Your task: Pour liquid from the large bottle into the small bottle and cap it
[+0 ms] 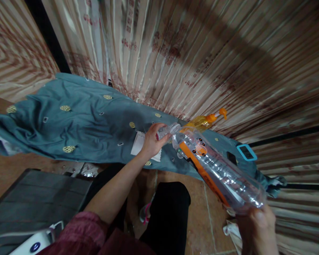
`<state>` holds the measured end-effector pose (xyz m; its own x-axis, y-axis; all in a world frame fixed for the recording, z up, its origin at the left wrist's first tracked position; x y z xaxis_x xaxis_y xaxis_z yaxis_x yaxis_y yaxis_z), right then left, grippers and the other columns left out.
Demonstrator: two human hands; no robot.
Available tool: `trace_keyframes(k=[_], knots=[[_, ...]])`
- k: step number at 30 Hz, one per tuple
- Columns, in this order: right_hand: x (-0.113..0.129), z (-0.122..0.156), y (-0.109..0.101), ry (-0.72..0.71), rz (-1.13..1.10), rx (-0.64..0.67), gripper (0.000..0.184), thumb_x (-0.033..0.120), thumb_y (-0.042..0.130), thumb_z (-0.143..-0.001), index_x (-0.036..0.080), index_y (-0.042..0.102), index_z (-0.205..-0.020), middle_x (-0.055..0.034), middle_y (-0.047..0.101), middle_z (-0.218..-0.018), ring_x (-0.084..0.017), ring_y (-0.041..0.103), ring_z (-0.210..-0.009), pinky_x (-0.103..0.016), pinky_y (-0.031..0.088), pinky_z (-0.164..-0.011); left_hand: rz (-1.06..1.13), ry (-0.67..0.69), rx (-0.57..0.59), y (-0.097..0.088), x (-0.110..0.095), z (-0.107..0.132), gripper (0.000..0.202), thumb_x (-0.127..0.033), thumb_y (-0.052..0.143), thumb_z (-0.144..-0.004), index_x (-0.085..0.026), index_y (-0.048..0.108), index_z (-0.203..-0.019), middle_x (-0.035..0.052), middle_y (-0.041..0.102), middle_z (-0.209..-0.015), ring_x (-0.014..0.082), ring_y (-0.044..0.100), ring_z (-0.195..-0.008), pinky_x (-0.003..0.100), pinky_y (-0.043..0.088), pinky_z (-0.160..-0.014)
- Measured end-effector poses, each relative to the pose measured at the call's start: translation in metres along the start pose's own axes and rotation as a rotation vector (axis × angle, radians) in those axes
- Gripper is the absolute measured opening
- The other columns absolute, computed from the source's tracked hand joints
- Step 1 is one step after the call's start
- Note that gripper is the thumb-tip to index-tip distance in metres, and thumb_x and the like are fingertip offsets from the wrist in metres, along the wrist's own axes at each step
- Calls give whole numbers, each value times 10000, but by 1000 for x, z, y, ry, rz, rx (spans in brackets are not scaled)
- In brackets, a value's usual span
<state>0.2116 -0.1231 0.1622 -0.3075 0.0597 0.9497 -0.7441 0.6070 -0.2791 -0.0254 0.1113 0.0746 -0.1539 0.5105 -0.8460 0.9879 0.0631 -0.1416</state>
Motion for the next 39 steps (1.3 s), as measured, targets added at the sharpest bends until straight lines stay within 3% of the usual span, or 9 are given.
trace_keyframes(k=[7, 21, 28, 36, 39], knots=[[0, 1, -1, 19, -16, -34, 800, 670, 716, -680, 165, 596, -1289, -146, 630, -1284, -383, 562, -1217, -605, 379, -1078, 11, -7, -3, 0, 0, 0, 258, -276, 721, -832, -202, 637, -1065, 64, 720, -1107, 213, 675, -1057, 370, 529, -963], [-3, -1, -7, -43, 22, -18, 746, 613, 692, -723, 160, 589, -1307, -144, 666, -1228, -344, 622, -1135, -523, 464, -1002, -12, -2, -5, 0, 0, 0, 267, -264, 723, -833, -206, 631, -1077, 59, 720, -1107, 214, 678, -1058, 377, 533, -962], [-3, -2, -6, -48, 45, 33, 782, 626, 685, -740, 143, 565, -1343, -160, 637, -1270, -366, 591, -1189, -570, 427, -1049, -5, 0, -12, 0, 0, 0, 263, -262, 724, -830, -208, 633, -1072, 62, 721, -1099, 219, 680, -1051, 389, 538, -962], [2, -1, -3, -16, 20, 3, 794, 652, 702, -723, 172, 581, -1343, -152, 621, -1320, -385, 557, -1252, -605, 356, -1109, -1, -23, -5, 0, 0, 0, 261, -263, 727, -824, -213, 640, -1065, 59, 720, -1099, 219, 678, -1051, 383, 537, -963], [4, -3, -7, -102, 77, 23, 745, 625, 689, -752, 164, 599, -1331, -159, 651, -1278, -385, 595, -1204, -602, 398, -1071, 3, -32, -3, 0, 2, 0, 263, -274, 729, -824, -218, 641, -1066, 54, 718, -1103, 219, 675, -1056, 386, 534, -968]])
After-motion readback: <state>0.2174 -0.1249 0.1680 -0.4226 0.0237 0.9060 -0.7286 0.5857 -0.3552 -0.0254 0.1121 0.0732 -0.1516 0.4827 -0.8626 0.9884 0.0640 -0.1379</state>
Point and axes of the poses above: each hand's wrist, its own z-axis away from the middle knuckle, its own y-axis out of the palm, x = y × z, the point moved 9 cm from there along -z, towards the middle knuckle
